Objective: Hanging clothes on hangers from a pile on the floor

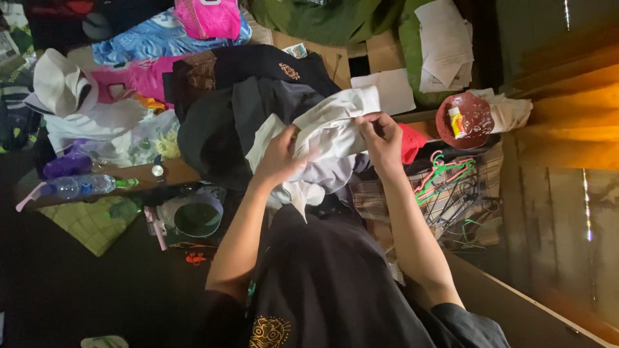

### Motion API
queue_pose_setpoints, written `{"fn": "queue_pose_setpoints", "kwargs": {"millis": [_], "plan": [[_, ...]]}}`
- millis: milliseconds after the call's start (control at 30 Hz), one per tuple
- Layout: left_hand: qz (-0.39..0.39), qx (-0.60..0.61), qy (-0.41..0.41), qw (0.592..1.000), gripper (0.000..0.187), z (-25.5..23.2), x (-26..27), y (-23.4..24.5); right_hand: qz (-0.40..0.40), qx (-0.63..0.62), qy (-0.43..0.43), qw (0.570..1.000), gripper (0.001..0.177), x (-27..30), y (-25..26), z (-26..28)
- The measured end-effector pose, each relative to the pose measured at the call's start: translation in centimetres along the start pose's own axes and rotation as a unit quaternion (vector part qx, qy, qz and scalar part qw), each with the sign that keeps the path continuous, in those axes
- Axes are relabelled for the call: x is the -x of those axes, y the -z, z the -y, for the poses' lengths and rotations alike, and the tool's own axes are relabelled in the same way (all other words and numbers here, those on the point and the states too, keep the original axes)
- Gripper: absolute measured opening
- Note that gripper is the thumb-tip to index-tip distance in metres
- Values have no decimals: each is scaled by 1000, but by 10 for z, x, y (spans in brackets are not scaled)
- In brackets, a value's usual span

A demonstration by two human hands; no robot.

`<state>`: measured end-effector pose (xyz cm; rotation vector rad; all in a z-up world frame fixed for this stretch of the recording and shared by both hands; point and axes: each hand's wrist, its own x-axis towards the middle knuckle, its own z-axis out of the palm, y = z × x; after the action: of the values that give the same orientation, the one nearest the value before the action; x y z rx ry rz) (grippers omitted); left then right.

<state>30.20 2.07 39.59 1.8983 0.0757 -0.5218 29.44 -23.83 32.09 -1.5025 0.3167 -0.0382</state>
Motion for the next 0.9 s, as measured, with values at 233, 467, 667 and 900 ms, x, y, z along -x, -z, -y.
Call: {"fn": "queue_pose_setpoints", "kwargs": {"millis": [233,467,667,900], "plan": [[-51,-207,-212,954,56,54,-14,-6,-18,41,65,997,15,12,-6,41],[-27,-156,-100,982,49,103,-34,-8,-40,122,146,981,15,2,1,38],[30,-33,-98,994,42,50,-9,5,-163,260,319,897,19,20,-10,35],[-30,-90,-226,969,33,66,-9,-14,175,220,308,909,47,59,-71,44]]}}
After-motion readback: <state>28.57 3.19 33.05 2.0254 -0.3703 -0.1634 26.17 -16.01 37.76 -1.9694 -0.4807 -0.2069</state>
